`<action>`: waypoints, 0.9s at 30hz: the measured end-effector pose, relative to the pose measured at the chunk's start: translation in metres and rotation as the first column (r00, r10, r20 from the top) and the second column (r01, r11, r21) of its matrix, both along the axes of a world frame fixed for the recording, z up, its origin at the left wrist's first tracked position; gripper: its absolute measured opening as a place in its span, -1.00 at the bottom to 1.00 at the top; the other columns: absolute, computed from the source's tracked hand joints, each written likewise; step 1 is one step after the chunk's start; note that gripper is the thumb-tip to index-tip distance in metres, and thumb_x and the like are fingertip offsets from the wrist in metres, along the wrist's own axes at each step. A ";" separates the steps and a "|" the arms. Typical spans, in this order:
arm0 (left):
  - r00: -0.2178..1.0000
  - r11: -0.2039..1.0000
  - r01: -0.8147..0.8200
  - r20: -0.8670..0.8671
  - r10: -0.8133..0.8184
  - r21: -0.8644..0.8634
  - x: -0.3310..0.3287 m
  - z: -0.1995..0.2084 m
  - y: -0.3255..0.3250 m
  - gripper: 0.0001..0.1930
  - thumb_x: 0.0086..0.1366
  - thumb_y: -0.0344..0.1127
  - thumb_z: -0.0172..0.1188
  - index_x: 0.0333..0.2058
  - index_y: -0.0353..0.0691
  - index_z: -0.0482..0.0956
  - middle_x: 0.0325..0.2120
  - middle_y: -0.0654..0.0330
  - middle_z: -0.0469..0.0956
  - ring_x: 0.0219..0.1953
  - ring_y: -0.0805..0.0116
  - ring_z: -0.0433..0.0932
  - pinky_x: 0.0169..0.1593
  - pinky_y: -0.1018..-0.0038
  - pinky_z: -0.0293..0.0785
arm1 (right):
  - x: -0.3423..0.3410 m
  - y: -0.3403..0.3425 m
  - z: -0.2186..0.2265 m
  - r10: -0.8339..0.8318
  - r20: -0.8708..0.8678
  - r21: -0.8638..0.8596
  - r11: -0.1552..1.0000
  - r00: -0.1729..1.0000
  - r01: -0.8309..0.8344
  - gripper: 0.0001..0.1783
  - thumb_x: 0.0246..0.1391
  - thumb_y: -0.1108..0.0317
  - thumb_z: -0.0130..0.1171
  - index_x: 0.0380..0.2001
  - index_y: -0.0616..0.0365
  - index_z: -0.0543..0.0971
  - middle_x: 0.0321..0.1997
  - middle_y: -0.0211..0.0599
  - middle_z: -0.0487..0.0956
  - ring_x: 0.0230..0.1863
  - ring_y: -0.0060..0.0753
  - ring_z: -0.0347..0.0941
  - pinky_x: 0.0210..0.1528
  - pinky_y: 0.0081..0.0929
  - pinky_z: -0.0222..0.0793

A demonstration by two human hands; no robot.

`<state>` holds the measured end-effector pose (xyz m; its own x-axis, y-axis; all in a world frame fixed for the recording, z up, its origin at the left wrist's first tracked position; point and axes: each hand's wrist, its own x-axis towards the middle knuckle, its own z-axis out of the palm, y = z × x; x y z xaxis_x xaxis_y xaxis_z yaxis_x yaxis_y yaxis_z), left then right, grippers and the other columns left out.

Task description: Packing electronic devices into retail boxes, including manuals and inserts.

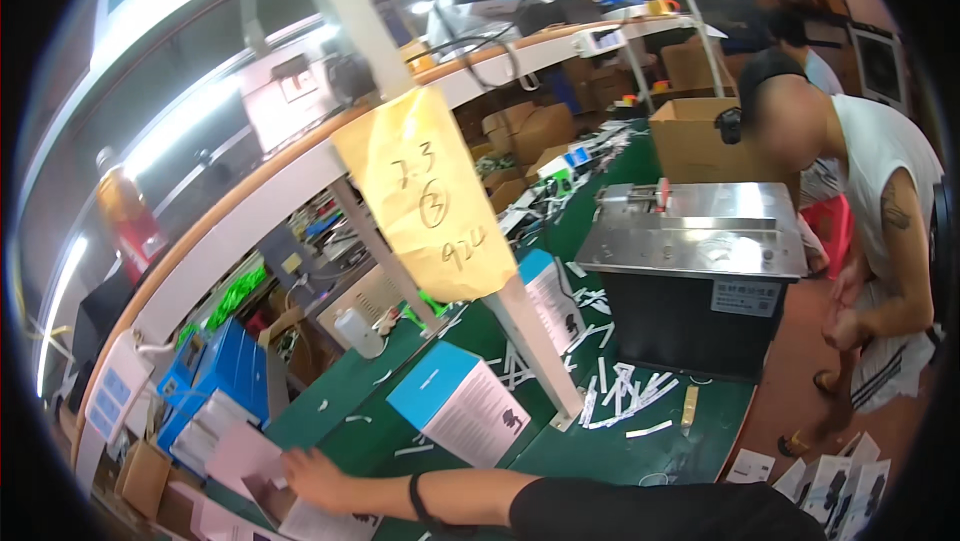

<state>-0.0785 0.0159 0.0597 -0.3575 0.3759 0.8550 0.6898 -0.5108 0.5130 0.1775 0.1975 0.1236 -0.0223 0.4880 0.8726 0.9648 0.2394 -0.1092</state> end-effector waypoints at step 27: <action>0.688 0.817 0.319 0.476 -0.548 0.480 0.163 0.106 0.028 -0.50 0.28 -0.70 0.04 0.14 -0.43 0.08 0.05 -0.13 0.31 0.08 0.12 0.43 0.18 0.24 0.38 | 0.051 -0.041 0.026 -0.105 -0.289 -0.385 0.923 0.952 -0.015 -0.64 0.23 0.23 0.07 -0.38 0.38 0.62 -0.40 0.30 0.61 -0.31 0.43 0.56 -0.15 0.17 0.49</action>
